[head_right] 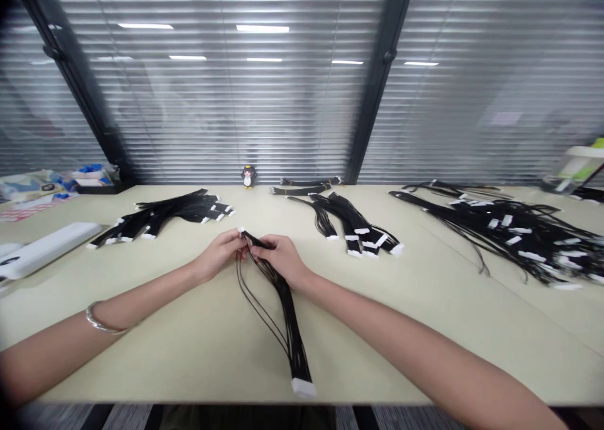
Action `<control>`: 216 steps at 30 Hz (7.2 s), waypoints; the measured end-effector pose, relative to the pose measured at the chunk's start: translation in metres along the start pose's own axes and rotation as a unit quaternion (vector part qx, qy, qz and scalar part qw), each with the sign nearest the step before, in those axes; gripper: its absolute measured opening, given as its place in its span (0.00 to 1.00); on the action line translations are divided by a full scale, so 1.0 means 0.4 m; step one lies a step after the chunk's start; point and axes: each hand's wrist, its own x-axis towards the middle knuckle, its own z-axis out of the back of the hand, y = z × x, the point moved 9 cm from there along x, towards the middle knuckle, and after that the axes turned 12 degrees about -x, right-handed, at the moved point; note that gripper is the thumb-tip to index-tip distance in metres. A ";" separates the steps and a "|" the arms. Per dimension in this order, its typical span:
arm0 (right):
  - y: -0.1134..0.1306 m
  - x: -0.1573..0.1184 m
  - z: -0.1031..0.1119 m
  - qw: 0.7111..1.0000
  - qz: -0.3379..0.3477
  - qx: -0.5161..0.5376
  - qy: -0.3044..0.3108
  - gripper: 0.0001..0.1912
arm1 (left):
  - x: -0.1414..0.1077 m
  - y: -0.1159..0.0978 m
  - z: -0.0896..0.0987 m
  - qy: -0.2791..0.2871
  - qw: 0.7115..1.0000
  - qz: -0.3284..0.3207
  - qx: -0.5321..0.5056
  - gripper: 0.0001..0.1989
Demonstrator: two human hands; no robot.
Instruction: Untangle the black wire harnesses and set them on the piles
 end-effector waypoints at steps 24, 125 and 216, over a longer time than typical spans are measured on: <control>0.005 -0.002 0.005 0.995 -0.019 0.102 -0.003 0.16 | -0.012 -0.005 -0.012 0.002 0.999 0.032 -0.001 0.18; 0.016 -0.002 0.011 0.999 0.014 -0.022 -0.031 0.11 | -0.007 -0.011 0.024 -0.062 0.998 0.002 0.026 0.19; 0.047 -0.012 0.004 0.991 0.055 -0.121 -0.028 0.11 | -0.007 -0.026 -0.007 0.001 0.999 -0.042 -0.030 0.13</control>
